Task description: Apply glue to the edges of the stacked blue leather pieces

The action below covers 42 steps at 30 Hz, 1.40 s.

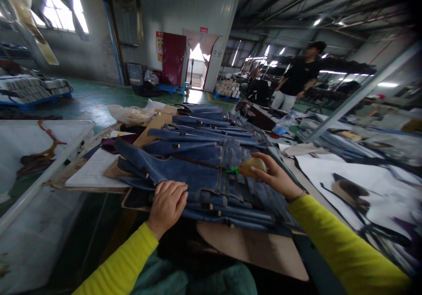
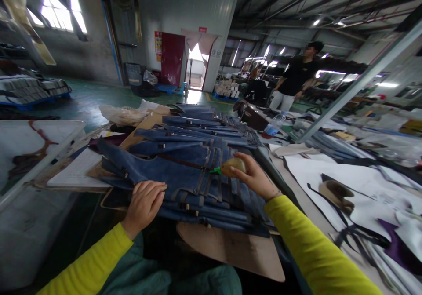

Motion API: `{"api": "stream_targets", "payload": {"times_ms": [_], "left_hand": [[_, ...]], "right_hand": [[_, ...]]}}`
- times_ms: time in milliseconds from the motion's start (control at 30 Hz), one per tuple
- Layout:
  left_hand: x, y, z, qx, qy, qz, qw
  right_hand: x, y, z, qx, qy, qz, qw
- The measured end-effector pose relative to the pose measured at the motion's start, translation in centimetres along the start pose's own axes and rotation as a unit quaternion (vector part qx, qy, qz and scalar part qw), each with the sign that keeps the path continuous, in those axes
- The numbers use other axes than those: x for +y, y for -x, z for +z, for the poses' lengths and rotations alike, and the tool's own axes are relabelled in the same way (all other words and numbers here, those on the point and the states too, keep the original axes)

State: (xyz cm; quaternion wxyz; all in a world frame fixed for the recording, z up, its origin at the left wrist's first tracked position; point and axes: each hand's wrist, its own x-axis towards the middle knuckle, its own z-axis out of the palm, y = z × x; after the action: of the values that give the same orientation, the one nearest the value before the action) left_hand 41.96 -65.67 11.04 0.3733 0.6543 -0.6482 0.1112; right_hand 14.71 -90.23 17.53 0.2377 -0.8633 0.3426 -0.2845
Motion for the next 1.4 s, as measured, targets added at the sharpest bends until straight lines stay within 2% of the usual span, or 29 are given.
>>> {"api": "stream_targets", "payload": {"times_ms": [167, 400, 733, 1167, 1400], "left_hand": [[0.0, -0.1, -0.1, -0.005, 0.001, -0.002, 1.0], [0.0, -0.1, 0.0, -0.005, 0.004, -0.003, 1.0], [0.0, 0.0, 0.0, -0.006, 0.006, -0.003, 1.0], [0.0, -0.1, 0.0, -0.007, 0.011, -0.001, 1.0], [-0.1, 0.1, 0.2, -0.005, 0.007, 0.002, 1.0]], "right_hand": [[-0.1, -0.5, 0.1, 0.017, 0.022, -0.015, 0.999], [0.3, -0.6, 0.0, -0.019, -0.002, 0.009, 1.0], [2.7, -3.1, 0.9, 0.052, 0.08, -0.062, 0.994], [3.7, -5.5, 1.0, 0.088, 0.13, -0.123, 0.98], [4.0, -6.7, 0.9, 0.129, 0.131, -0.125, 0.975]]}}
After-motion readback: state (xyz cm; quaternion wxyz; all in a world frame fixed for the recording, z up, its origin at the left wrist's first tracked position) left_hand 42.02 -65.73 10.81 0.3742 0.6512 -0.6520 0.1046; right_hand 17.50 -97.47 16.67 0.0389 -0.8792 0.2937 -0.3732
